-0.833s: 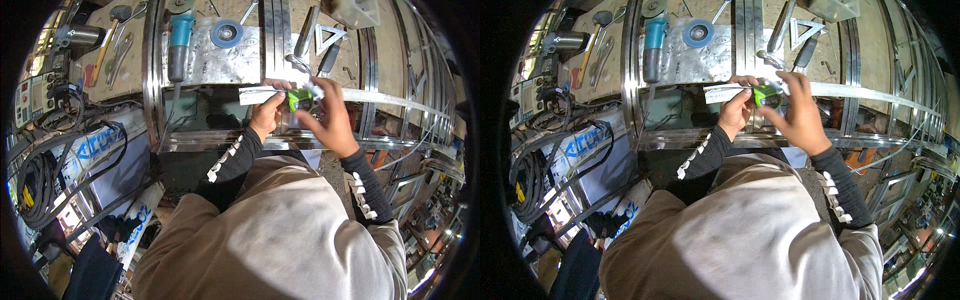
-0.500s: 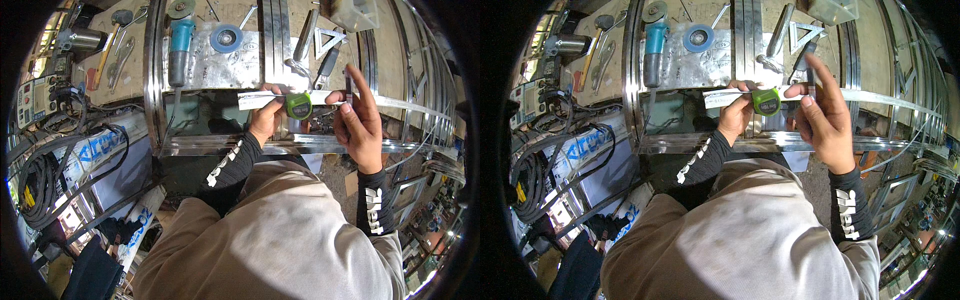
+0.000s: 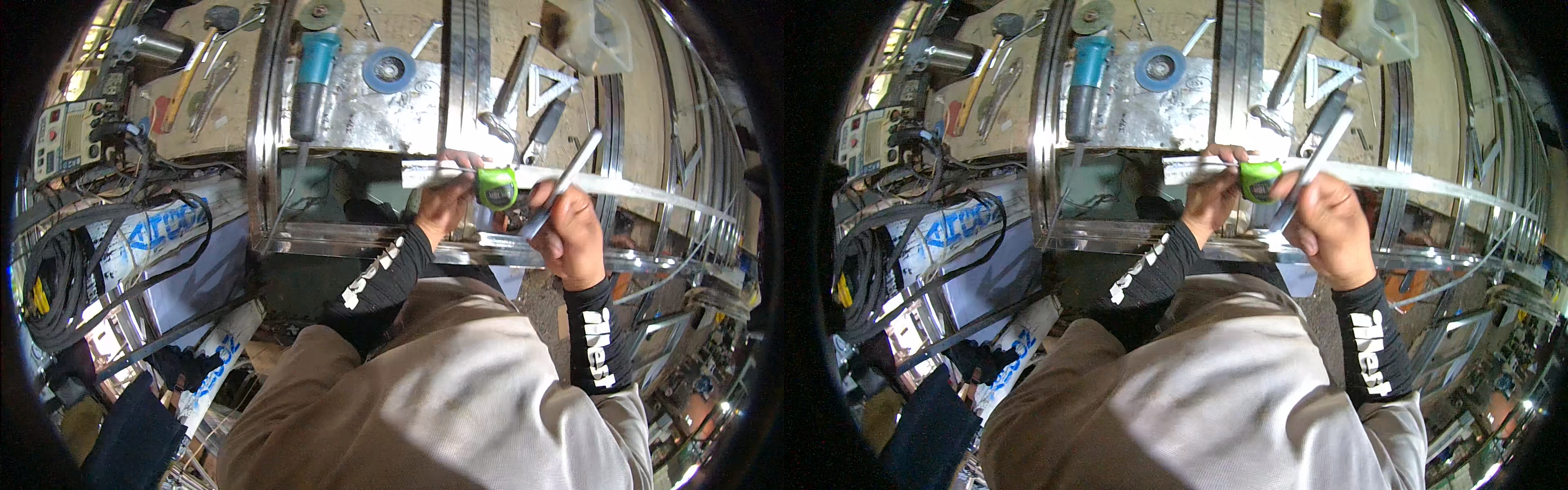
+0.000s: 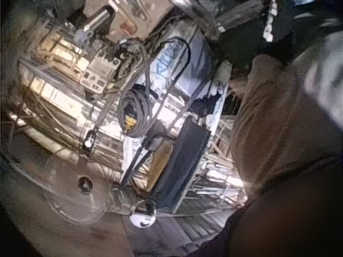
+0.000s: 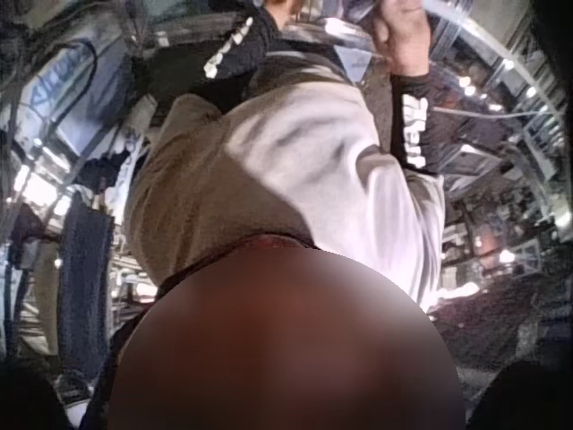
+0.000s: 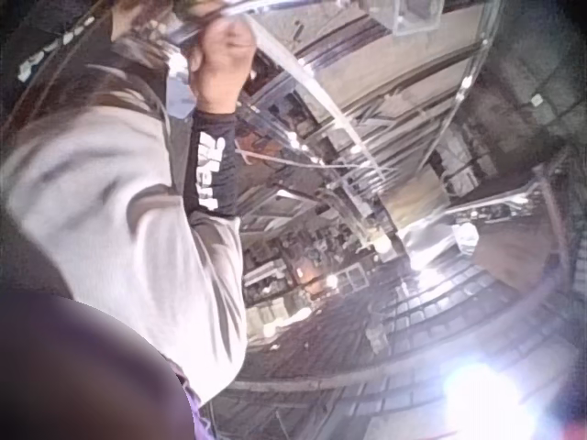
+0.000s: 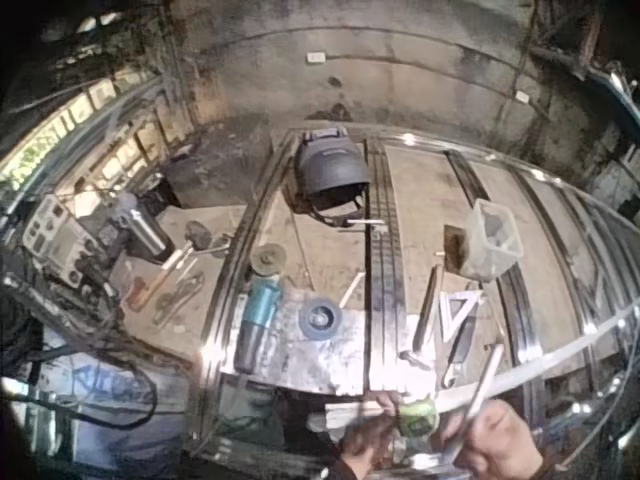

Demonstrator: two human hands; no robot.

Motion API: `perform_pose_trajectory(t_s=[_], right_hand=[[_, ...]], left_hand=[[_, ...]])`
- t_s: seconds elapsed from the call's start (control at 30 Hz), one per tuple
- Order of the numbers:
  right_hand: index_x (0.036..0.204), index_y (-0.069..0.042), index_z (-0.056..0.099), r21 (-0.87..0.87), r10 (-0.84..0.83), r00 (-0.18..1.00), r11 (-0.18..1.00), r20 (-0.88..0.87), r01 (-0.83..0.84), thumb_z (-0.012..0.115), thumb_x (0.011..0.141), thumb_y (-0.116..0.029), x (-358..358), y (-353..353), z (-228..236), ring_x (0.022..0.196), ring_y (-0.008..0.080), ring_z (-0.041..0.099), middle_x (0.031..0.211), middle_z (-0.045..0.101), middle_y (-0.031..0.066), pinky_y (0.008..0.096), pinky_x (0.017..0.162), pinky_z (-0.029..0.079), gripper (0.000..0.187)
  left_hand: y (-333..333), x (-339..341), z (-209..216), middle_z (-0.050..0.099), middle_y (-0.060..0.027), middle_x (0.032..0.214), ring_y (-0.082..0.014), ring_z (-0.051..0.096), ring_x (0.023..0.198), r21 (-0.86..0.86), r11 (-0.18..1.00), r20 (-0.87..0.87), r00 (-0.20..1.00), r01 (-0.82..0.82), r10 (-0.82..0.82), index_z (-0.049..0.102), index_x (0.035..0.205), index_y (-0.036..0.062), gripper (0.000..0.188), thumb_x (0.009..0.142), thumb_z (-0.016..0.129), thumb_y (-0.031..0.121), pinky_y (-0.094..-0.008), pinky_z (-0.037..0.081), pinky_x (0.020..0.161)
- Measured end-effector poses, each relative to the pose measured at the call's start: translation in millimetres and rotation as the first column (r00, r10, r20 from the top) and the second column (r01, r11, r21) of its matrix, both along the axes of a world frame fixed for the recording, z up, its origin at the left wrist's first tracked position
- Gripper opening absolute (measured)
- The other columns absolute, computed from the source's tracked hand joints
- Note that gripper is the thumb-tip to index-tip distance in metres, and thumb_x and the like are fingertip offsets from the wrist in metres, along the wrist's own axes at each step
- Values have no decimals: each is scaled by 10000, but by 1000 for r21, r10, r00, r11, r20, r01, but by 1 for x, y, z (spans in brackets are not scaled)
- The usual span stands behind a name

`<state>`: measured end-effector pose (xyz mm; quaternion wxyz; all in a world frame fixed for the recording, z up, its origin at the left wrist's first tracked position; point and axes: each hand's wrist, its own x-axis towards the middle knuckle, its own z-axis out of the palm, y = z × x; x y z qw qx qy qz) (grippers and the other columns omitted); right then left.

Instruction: The person measures and marks a metal frame with a tape measure and marker, then uses an angle grinder to cut the metal, producing sparks. They also use a hammer to adjust the frame and a clamp to hold pieces in place.

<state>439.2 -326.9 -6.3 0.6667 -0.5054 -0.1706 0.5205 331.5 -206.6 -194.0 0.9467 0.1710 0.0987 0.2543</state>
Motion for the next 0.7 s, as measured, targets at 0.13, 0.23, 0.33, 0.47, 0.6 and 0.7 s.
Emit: perform_pose_trajectory(t_s=[0.13, 0.23, 0.33, 0.47, 0.6, 0.7], right_hand=[[1134, 35, 699, -109, 119, 893, 991, 433, -79, 639, 1049, -244, -8, 11, -7, 844, 120, 612, 909, 641, 32, 257, 767, 490, 298], [1180, 36, 660, -87, -73, 987, 992, 146, 87, 596, 1067, -175, -11, 17, -6, 802, 107, 578, 1024, 664, 63, 236, 727, 468, 248], [1184, 25, 630, -52, -72, 997, 996, 11, 72, 573, 1074, -148, -9, 22, -8, 718, 70, 481, 1015, 672, 64, 205, 648, 401, 212], [1189, -81, 600, -181, -188, 978, 969, -94, 169, 560, 1086, -157, -23, 23, -21, 605, 53, 421, 859, 642, 20, 195, 531, 338, 134], [1200, -100, 570, -162, -227, 970, 964, -83, 212, 433, 1136, -309, -28, 26, -31, 540, 83, 431, 731, 606, 64, 213, 475, 329, 257], [1227, -76, 535, -144, -239, 968, 963, -74, 227, 338, 1149, -346, -27, 26, -30, 489, 111, 423, 780, 661, 135, 220, 512, 366, 343]], left_hand=[[1, -1, 1, 633, -64, 1188, -212, 612, 1204, 46, 998, -135, 990, 50, -44, 552, 1123, 135, 284, 913, 737, 85, -320, 525, 958], [1, -4, 2, 633, -68, 1199, -200, 627, 1167, -68, 996, -117, 991, 54, -62, 552, 1131, 117, 276, 921, 720, 55, -315, 545, 942], [1, -5, 4, 621, -75, 1179, -217, 636, 1153, -72, 997, -77, 996, 27, -33, 550, 1129, 96, 272, 921, 715, 35, -333, 561, 952], [1, -5, 0, 652, -67, 1200, -214, 623, 1181, 17, 999, -108, 994, 29, -27, 562, 1172, 111, 344, 902, 770, 163, -332, 545, 944], [-2, -4, -8, 618, -102, 1204, -228, 622, 1178, -96, 995, -15, 999, 37, -38, 553, 1174, 66, 292, 938, 724, 55, -361, 536, 1017], [0, -1, -11, 646, -116, 1233, -251, 610, 1262, -118, 992, 106, 994, 51, -39, 547, 1184, 103, 337, 922, 742, 25, -383, 525, 1043]])
